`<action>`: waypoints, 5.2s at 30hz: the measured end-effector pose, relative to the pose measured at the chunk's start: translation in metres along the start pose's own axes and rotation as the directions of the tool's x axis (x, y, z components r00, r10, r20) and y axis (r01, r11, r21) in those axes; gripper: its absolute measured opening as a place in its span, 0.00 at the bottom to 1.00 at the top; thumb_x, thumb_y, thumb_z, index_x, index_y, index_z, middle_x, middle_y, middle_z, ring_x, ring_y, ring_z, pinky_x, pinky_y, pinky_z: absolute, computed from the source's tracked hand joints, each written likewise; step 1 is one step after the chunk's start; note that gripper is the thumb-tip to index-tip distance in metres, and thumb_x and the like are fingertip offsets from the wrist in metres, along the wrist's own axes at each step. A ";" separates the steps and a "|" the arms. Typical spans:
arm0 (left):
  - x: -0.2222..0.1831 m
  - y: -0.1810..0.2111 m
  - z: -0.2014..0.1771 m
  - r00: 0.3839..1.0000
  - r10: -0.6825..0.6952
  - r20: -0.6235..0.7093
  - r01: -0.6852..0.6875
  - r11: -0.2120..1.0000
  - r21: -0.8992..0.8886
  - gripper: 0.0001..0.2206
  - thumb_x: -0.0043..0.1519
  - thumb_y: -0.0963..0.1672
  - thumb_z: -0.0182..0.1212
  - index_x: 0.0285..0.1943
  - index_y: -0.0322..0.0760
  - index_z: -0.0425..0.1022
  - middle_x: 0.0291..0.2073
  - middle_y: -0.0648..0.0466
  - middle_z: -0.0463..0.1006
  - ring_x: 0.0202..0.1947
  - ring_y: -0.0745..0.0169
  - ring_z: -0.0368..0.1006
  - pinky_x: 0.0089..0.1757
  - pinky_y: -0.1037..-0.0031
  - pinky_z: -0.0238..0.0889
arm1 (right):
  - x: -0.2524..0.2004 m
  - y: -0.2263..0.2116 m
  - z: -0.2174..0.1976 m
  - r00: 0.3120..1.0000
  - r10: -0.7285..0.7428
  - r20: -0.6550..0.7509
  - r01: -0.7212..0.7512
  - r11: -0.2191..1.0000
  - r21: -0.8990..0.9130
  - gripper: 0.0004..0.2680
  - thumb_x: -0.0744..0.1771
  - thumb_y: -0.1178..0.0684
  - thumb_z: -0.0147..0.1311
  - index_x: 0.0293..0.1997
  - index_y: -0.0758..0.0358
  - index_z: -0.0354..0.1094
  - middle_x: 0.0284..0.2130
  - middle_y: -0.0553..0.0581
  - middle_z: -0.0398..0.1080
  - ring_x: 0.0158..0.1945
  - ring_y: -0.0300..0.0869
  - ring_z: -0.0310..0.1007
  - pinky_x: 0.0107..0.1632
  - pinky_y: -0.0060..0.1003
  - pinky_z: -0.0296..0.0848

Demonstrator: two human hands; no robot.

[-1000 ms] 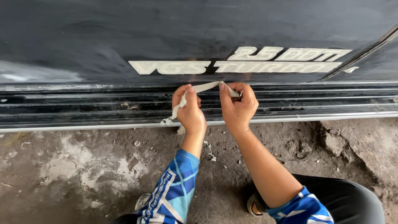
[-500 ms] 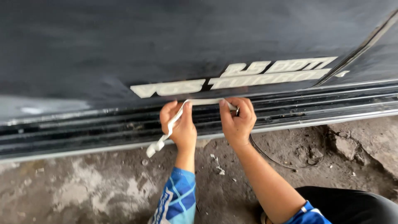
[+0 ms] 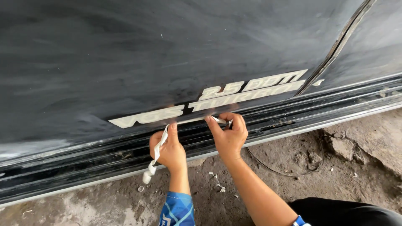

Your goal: The person is removing a white vinyl decal or sticker from the lower side panel of a black vehicle using a utility blade.

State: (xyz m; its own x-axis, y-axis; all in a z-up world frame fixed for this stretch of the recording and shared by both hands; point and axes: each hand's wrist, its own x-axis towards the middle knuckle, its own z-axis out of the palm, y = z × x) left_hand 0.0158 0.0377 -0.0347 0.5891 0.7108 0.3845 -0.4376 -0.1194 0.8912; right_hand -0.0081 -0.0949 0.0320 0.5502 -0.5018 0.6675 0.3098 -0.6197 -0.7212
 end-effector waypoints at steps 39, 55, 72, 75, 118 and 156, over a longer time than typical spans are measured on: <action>-0.034 0.119 0.024 0.672 0.404 0.621 -0.523 0.852 0.012 0.33 0.68 0.49 0.62 0.77 0.35 0.51 0.45 0.51 0.83 0.23 0.64 0.72 0.23 0.76 0.61 | -0.021 0.057 -0.135 0.611 0.392 0.688 -0.584 0.810 0.057 0.15 0.73 0.51 0.43 0.64 0.65 0.71 0.36 0.54 0.73 0.31 0.33 0.66 0.34 0.28 0.68; 0.009 0.114 -0.010 0.711 0.290 0.641 -0.100 0.943 -0.317 0.08 0.70 0.41 0.66 0.56 0.33 0.80 0.47 0.51 0.80 0.45 0.63 0.79 0.46 0.77 0.73 | -0.033 -0.033 -0.029 0.930 0.058 0.363 -0.286 0.736 0.614 0.11 0.72 0.64 0.54 0.63 0.71 0.67 0.52 0.57 0.75 0.54 0.36 0.76 0.58 0.32 0.76; 0.008 0.118 -0.018 0.645 0.064 0.761 0.366 0.849 -0.382 0.05 0.71 0.39 0.63 0.53 0.29 0.77 0.35 0.59 0.77 0.30 0.81 0.71 0.35 0.83 0.68 | -0.039 -0.036 -0.053 0.889 0.070 0.452 -0.384 0.650 0.655 0.09 0.73 0.64 0.51 0.61 0.72 0.69 0.51 0.58 0.76 0.52 0.38 0.76 0.58 0.35 0.78; 0.013 0.125 -0.018 0.649 0.120 0.751 0.228 0.912 -0.342 0.02 0.69 0.39 0.62 0.46 0.31 0.75 0.35 0.57 0.78 0.33 0.76 0.74 0.36 0.81 0.71 | -0.034 -0.036 -0.061 0.909 0.029 0.415 -0.257 0.824 0.506 0.08 0.73 0.64 0.52 0.59 0.72 0.71 0.45 0.57 0.77 0.45 0.36 0.75 0.51 0.32 0.78; 0.048 0.128 -0.036 0.327 0.596 0.733 -0.674 0.691 -0.261 0.22 0.70 0.49 0.64 0.64 0.28 0.71 0.58 0.45 0.73 0.54 0.45 0.73 0.54 0.62 0.69 | -0.035 -0.037 -0.017 0.913 0.102 0.395 -0.368 0.626 0.688 0.13 0.73 0.64 0.53 0.66 0.70 0.66 0.54 0.54 0.75 0.49 0.34 0.73 0.54 0.29 0.75; 0.044 0.103 -0.023 0.366 0.529 0.766 -0.592 0.767 -0.246 0.25 0.72 0.53 0.59 0.70 0.32 0.71 0.61 0.49 0.72 0.58 0.52 0.68 0.60 0.64 0.60 | -0.044 -0.021 0.007 0.929 0.162 0.333 -0.370 0.435 0.821 0.10 0.72 0.66 0.54 0.62 0.67 0.71 0.51 0.54 0.75 0.48 0.33 0.72 0.51 0.28 0.73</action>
State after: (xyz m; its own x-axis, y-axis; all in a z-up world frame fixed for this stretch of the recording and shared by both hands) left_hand -0.0186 0.0726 0.0683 0.5048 -0.3338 0.7961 -0.8519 -0.3419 0.3968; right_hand -0.0333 -0.0556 0.0162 0.8194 -0.3654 0.4418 0.5679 0.4116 -0.7128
